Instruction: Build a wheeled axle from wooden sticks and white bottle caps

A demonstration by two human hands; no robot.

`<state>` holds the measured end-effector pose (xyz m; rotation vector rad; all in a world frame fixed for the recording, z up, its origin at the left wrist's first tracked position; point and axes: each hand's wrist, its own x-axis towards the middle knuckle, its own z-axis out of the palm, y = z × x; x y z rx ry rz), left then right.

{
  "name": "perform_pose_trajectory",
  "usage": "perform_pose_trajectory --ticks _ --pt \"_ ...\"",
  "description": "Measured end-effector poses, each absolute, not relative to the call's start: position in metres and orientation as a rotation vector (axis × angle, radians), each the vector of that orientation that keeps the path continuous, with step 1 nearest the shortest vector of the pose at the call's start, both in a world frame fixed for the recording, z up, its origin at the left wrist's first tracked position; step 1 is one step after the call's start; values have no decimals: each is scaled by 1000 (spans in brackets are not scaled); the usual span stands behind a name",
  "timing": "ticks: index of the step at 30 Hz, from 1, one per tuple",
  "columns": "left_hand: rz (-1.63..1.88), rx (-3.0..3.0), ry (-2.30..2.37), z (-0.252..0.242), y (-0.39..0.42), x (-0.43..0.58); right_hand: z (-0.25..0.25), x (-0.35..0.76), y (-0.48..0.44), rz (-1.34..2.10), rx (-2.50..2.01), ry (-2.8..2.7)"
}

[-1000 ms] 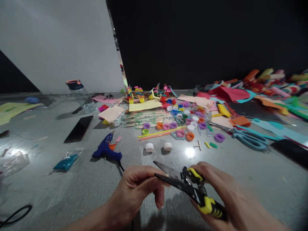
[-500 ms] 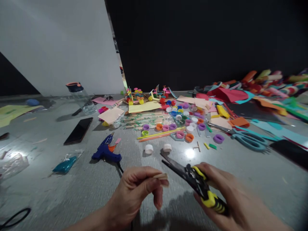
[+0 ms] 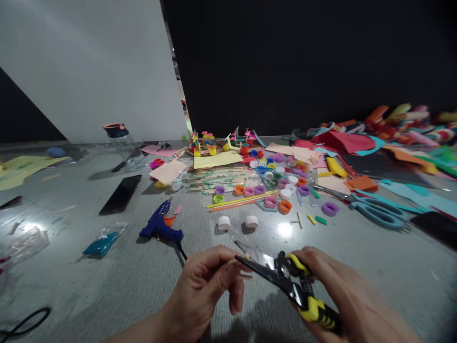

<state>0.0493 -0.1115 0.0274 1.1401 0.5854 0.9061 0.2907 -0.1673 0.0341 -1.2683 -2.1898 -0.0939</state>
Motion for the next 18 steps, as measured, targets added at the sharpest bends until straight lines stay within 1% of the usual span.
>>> perform_pose_trajectory --ticks 6,11,18 --pt "879 1199 602 27 -111 49 33 294 -169 -168 -1300 -2228" --pt "842 1199 627 23 -110 48 30 299 -168 -380 -1373 -2254" --pt "796 1148 621 22 -112 49 31 295 -166 -345 -1382 -2272"
